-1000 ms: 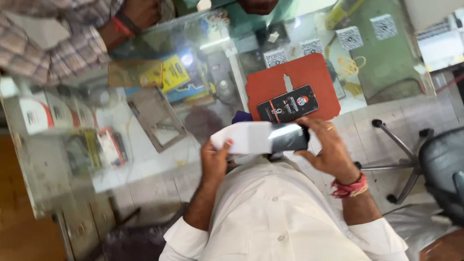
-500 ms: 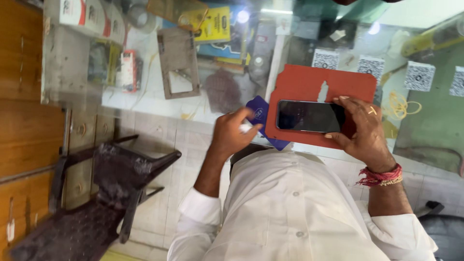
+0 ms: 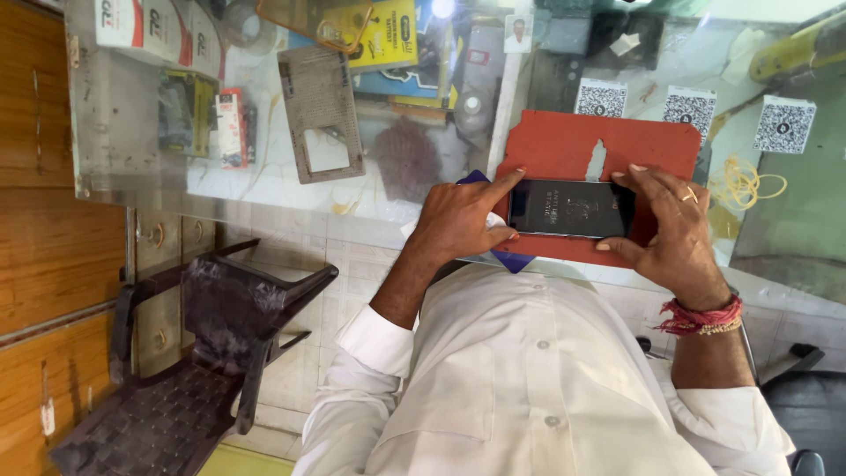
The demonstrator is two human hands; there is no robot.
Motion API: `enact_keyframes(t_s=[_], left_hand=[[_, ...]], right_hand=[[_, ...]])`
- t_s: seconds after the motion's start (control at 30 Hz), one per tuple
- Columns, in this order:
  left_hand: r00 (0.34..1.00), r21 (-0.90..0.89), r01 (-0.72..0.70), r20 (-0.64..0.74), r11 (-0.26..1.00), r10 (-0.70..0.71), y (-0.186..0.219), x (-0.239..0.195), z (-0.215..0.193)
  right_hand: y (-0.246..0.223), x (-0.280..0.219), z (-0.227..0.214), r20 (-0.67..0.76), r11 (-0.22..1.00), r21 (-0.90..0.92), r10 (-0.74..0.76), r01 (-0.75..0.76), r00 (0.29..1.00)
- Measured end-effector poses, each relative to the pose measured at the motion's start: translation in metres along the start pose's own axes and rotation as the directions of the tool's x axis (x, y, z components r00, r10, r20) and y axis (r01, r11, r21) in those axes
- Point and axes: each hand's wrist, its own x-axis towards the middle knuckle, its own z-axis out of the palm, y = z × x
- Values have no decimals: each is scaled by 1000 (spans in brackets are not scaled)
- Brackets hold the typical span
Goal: The person retrieves small boxes from a shelf, places them on a glass counter, and arranges them. They handle several boxes and a smartphone, moving items between the shelf and the counter.
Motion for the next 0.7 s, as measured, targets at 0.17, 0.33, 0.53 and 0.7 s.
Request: enact_keyframes(t_s=[0.17, 0.33, 0.53, 0.7], left_hand=[[995, 13, -63, -80, 998, 63, -1, -1, 4], [986, 8, -105, -131, 994, 105, -1, -2, 4], [999, 68, 3, -36, 998, -1, 5, 0, 3], [997, 50, -20, -68, 999, 24, 6, -1, 6]], right_hand=[[4, -2, -3, -27, 998, 49, -26, 27, 999], [15, -7, -13, -7, 962, 274, -6, 8, 1000], [17, -7, -12, -21, 973, 221, -60, 63, 998], [20, -7, -11, -23, 972, 220, -80, 83, 996]])
